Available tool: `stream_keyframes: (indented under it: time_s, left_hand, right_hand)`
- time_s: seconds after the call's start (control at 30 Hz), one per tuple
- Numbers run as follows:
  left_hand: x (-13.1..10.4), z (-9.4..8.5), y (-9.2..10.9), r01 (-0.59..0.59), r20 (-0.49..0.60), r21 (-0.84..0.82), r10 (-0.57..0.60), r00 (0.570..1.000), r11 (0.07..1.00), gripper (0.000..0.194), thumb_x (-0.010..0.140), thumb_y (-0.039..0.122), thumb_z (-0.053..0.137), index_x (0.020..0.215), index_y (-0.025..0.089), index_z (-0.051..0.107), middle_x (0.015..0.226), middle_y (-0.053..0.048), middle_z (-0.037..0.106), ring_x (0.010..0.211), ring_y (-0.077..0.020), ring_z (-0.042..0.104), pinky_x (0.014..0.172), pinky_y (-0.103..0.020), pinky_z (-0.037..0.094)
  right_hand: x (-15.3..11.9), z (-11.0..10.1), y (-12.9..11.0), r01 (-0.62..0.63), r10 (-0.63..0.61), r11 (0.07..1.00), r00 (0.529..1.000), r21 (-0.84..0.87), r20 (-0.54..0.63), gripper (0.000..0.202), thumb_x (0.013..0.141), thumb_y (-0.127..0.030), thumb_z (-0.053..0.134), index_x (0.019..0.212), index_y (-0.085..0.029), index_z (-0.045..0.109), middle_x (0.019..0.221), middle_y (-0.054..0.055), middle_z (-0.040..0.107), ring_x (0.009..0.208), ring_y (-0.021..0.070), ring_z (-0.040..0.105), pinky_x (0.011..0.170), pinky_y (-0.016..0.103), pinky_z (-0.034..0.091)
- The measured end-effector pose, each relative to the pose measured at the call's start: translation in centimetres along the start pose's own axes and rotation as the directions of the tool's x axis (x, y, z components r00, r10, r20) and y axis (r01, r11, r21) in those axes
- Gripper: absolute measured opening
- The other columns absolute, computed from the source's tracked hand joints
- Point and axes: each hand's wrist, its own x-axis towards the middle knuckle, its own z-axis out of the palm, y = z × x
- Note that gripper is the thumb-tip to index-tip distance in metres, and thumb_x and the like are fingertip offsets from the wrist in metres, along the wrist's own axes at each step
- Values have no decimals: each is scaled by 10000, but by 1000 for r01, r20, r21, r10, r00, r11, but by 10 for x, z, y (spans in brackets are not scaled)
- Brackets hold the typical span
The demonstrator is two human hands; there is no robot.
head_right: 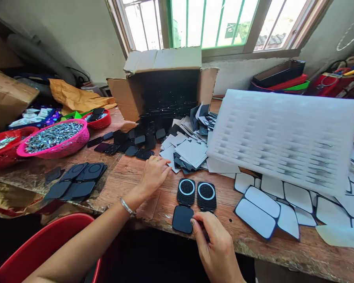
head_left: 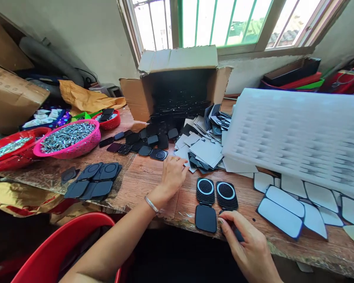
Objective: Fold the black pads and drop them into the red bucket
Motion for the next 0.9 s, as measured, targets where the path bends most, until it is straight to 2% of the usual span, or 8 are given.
stream_keyframes:
  time_s: [0.2, 0.3, 0.37, 0.47, 0.6, 0.67, 0.77, 0.9]
  left_hand:
    - [61, 13, 22, 45, 3, 57, -45, 999, 997, 504, 870, 398, 654, 1295, 142, 565, 1277, -160, 585, 1181, -320, 486, 964, -423, 394]
    - [74, 16, 22, 75, 25, 78, -78, 997, 994, 585, 825, 444, 699, 1294, 126, 555, 1283, -197, 571, 1173, -360, 497, 955, -457, 406]
    - [71, 15, 20, 71, 25, 78, -73, 997, 994, 561, 840, 426, 686, 1301, 139, 548, 1287, -193, 565, 1184, -355, 494, 965, -458, 408]
    - [48, 12, 19, 20, 25, 62, -22, 999, 998, 460, 866, 367, 665, 1272, 176, 567, 1256, -147, 578, 1187, -304, 499, 1002, -421, 405]
    - [-5, 9, 20, -117, 34, -72, 120, 992, 990, 342, 855, 268, 684, 1180, 198, 606, 1141, -87, 616, 1108, -257, 536, 986, -401, 438]
    - [-29, 8, 20, -134, 31, -150, 140, 990, 980, 343, 846, 218, 688, 1177, 190, 602, 1143, -89, 609, 1111, -262, 527, 983, -422, 446]
    - [-56, 4, 20, -84, 62, -245, 102, 993, 966, 322, 843, 171, 677, 1159, 182, 614, 1146, -95, 607, 1116, -269, 519, 992, -446, 447]
    - [-77, 0, 15, -30, 50, -362, 51, 997, 932, 281, 850, 154, 646, 1129, 190, 632, 1138, -99, 614, 1113, -273, 528, 987, -455, 457]
  right_hand:
    - [2, -8, 1, 82, -84, 996, 995, -42, -46, 101, 960, -215, 509, 904, -211, 593, 808, 31, 637, 735, 157, 626, 643, 241, 508]
    - [-1, -11, 4, 95, -98, 994, 994, -48, -57, 93, 958, -191, 505, 907, -206, 582, 821, 44, 629, 754, 168, 613, 644, 259, 507]
    - [-3, -12, 7, 111, -115, 992, 992, -58, -61, 81, 952, -179, 515, 906, -206, 576, 827, 49, 630, 775, 181, 605, 655, 279, 510]
    - [-7, -11, 15, 143, -149, 985, 987, -96, -58, 56, 938, -172, 543, 939, -206, 587, 866, 57, 654, 899, 217, 610, 753, 335, 526]
    - [-6, -3, 24, 178, -187, 969, 982, -171, -39, 120, 935, -210, 569, 1045, -202, 615, 1001, 75, 690, 1136, 267, 566, 929, 435, 504]
    - [0, 0, 25, 186, -191, 963, 982, -194, -7, 159, 941, -217, 557, 1086, -199, 620, 1066, 82, 694, 1197, 273, 543, 964, 457, 499]
    - [24, 1, 25, 211, -206, 945, 977, -250, 46, 225, 952, -215, 523, 1151, -180, 623, 1158, 104, 685, 1243, 280, 528, 994, 481, 498]
    - [77, 4, 33, 225, -179, 894, 972, -387, 151, 260, 948, -202, 501, 1165, -145, 632, 1223, 138, 665, 1197, 287, 580, 1011, 490, 488]
